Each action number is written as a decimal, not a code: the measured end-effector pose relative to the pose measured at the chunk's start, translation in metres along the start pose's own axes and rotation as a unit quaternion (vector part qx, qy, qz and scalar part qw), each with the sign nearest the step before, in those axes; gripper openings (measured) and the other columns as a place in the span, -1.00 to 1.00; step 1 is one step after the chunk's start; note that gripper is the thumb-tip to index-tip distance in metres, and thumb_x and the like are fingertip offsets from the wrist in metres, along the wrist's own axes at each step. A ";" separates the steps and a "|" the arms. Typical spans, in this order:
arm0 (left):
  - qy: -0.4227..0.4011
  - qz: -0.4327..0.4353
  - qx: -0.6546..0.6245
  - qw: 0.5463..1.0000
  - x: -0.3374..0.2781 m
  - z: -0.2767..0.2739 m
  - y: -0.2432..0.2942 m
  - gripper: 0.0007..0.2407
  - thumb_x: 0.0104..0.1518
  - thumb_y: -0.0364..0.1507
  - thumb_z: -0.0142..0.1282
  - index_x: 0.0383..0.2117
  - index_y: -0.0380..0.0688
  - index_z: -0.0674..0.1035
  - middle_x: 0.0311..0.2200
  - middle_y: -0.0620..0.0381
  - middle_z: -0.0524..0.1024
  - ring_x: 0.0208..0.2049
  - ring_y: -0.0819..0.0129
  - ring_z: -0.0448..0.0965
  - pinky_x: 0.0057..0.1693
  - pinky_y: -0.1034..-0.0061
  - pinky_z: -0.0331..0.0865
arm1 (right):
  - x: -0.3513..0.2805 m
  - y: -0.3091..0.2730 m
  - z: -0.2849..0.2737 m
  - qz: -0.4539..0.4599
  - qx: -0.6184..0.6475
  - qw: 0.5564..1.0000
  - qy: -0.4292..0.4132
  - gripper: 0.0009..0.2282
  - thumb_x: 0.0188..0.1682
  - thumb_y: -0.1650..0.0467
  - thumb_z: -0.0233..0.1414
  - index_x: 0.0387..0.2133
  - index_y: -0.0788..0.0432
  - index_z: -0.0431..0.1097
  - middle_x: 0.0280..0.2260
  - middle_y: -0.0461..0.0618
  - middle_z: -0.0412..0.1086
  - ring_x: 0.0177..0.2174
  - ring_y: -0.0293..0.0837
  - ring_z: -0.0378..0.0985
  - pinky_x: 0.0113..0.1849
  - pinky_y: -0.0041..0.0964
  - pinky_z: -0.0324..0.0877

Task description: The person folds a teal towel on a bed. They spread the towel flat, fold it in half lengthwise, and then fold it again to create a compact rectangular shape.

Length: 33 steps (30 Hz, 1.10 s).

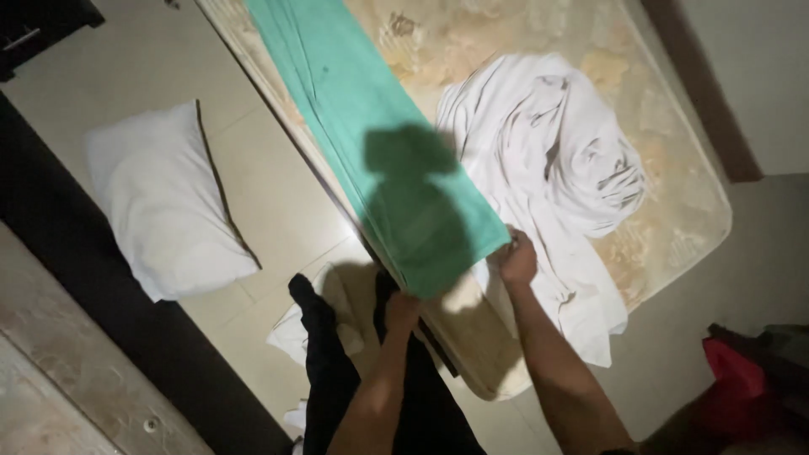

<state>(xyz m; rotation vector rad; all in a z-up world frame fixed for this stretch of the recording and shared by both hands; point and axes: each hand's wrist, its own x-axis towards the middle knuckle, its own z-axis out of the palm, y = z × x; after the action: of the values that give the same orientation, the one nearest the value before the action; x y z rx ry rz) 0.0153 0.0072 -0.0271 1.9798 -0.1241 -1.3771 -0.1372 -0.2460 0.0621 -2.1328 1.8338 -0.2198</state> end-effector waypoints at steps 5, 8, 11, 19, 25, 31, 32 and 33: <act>-0.036 0.113 0.225 0.967 0.031 -0.042 -0.040 -0.70 0.09 -0.21 0.26 -0.52 -0.26 0.65 -0.54 -0.07 0.60 -0.41 0.24 0.62 -0.25 0.33 0.58 | -0.037 -0.053 0.083 -0.211 -0.040 0.930 0.298 -0.71 -0.03 0.30 0.02 -0.06 0.10 0.47 -0.36 0.02 0.41 -0.44 0.00 0.49 -0.53 -0.13 0.44; 0.030 0.101 0.202 0.974 0.008 -0.066 -0.013 -0.68 0.19 -0.23 0.14 -0.38 -0.34 0.69 -0.42 -0.24 0.58 -0.33 0.05 0.63 -0.14 0.19 0.59 | -0.084 -0.098 0.107 -0.307 0.092 0.915 0.244 -0.64 -0.12 0.28 0.11 -0.04 0.08 0.50 -0.26 0.05 0.53 -0.35 0.10 0.59 -0.47 -0.12 0.47; 0.092 0.172 0.315 0.929 0.080 -0.082 -0.035 -0.65 0.20 -0.19 0.19 -0.13 -0.28 0.64 -0.20 -0.17 0.54 -0.07 -0.02 0.56 0.17 0.20 0.48 | -0.101 -0.152 0.071 -0.306 0.114 0.941 0.087 -0.67 -0.07 0.29 0.12 -0.05 0.12 0.50 -0.27 0.01 0.53 -0.33 0.07 0.60 -0.43 -0.13 0.44; 0.156 0.061 0.234 0.958 0.189 -0.097 0.035 -0.64 0.15 -0.04 -0.10 -0.33 0.11 0.71 -0.29 0.03 0.65 -0.13 -0.10 0.66 -0.05 0.03 0.56 | -0.117 -0.111 0.168 -0.254 -0.049 0.943 -0.209 -0.86 -0.08 0.28 0.10 -0.33 -0.01 0.55 -0.51 -0.09 0.42 -0.53 0.02 0.56 -0.51 -0.05 0.41; 0.152 0.154 0.268 0.939 0.122 -0.105 0.102 -0.69 0.24 -0.28 -0.05 -0.59 -0.16 0.59 -0.54 -0.08 0.53 -0.50 0.19 0.56 -0.26 0.39 0.37 | -0.132 -0.100 0.186 -0.314 -0.223 0.913 -0.132 -0.87 -0.15 0.19 0.05 -0.62 -0.14 0.39 -0.68 -0.24 0.32 -0.60 -0.12 0.48 -0.45 -0.07 0.36; 0.120 0.099 0.051 0.987 0.077 -0.126 0.122 -0.77 0.14 -0.28 -0.02 -0.60 -0.11 0.45 -0.66 0.07 0.39 -0.57 0.31 0.44 -0.38 0.47 0.30 | -0.147 -0.118 0.168 -0.302 -0.274 0.898 -0.164 -0.65 -0.02 0.04 -0.03 -0.10 -0.13 0.47 -0.14 -0.23 0.49 -0.16 -0.09 0.57 -0.09 0.09 0.38; 0.135 0.122 0.095 0.979 0.091 -0.119 0.102 -0.77 0.14 -0.30 0.00 -0.65 -0.02 0.36 -0.71 0.20 0.28 -0.64 0.43 0.29 -0.45 0.54 0.19 | -0.145 -0.120 0.170 -0.318 -0.320 0.877 -0.165 -0.71 -0.02 0.08 -0.04 -0.20 -0.13 0.50 -0.20 -0.24 0.50 -0.22 -0.09 0.55 -0.18 0.07 0.35; 0.149 0.145 0.139 0.968 0.105 -0.111 0.083 -0.73 0.13 -0.31 0.02 -0.71 0.07 0.27 -0.76 0.34 0.17 -0.71 0.55 0.14 -0.52 0.60 0.09 | -0.142 -0.122 0.170 -0.334 -0.364 0.854 -0.164 -0.76 -0.02 0.13 -0.05 -0.29 -0.13 0.53 -0.25 -0.25 0.51 -0.29 -0.10 0.54 -0.27 0.05 0.31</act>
<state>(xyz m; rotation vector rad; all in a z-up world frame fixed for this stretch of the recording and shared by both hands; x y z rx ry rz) 0.1796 -0.0467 -0.0398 2.2677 -0.4694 -0.9023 0.0077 -0.0671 -0.0434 -3.0049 0.9796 0.7723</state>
